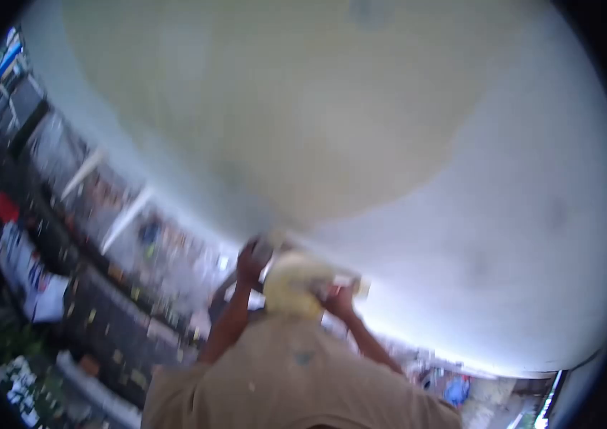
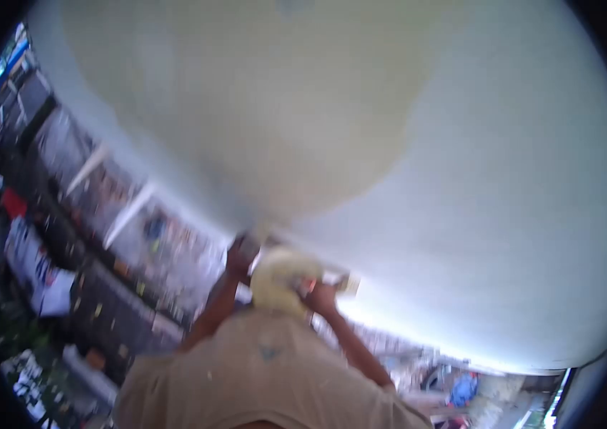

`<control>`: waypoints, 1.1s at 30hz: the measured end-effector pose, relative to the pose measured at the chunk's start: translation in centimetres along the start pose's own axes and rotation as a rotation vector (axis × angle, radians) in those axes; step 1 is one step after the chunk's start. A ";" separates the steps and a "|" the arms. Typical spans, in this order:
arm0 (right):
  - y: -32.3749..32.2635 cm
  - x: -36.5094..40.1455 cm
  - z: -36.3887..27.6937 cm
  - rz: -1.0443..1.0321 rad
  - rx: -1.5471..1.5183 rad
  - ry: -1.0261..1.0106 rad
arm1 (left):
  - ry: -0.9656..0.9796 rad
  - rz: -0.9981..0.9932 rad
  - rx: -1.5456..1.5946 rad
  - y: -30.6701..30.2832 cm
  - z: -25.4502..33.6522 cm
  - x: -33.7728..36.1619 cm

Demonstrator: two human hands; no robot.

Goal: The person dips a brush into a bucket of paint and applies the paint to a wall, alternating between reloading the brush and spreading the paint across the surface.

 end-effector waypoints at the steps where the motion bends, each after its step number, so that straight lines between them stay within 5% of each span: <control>1: 12.5 -3.1 -5.6 0.115 -0.204 -0.247 | 0.001 0.009 -0.076 -3.3 -1.6 0.2; 2: 13.3 -2.5 -5.6 0.296 -0.487 -0.421 | -0.038 -0.003 -0.085 -2.9 -1.8 1.2; 4: 15.9 2.5 -7.0 0.106 -0.821 -0.073 | -0.075 -0.007 -0.035 -6.7 -2.1 7.1; 6: 22.0 -2.3 -9.9 0.104 -1.098 0.136 | -0.171 -0.040 -0.055 -8.2 -5.9 2.3; 8: 16.5 -3.8 -6.3 0.250 -1.212 0.125 | -0.074 -0.002 0.033 -3.4 -0.4 -1.0; 11: 18.6 -6.4 -3.2 0.251 -0.999 0.101 | -0.100 -0.016 0.055 0.0 -1.5 -1.3; 20: 19.2 -5.4 -5.5 0.093 -0.964 0.153 | -0.071 -0.008 0.063 -2.6 -0.8 -0.8; 29: 20.0 -5.3 -5.7 0.288 -0.791 -0.121 | -0.130 -0.015 0.039 -3.1 -1.3 -0.6; 33: 24.1 -6.2 -2.8 0.095 -0.912 -0.126 | -0.114 -0.038 0.011 -2.9 -2.6 -0.5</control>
Point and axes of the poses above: each hand's wrist, its own x-axis away from the middle knuckle, its own y-axis out of the palm, z = x × y, the point moved 1 cm from there along -x, towards the middle knuckle, and after that the axes turned 10 degrees about z, right-handed, at the moved point
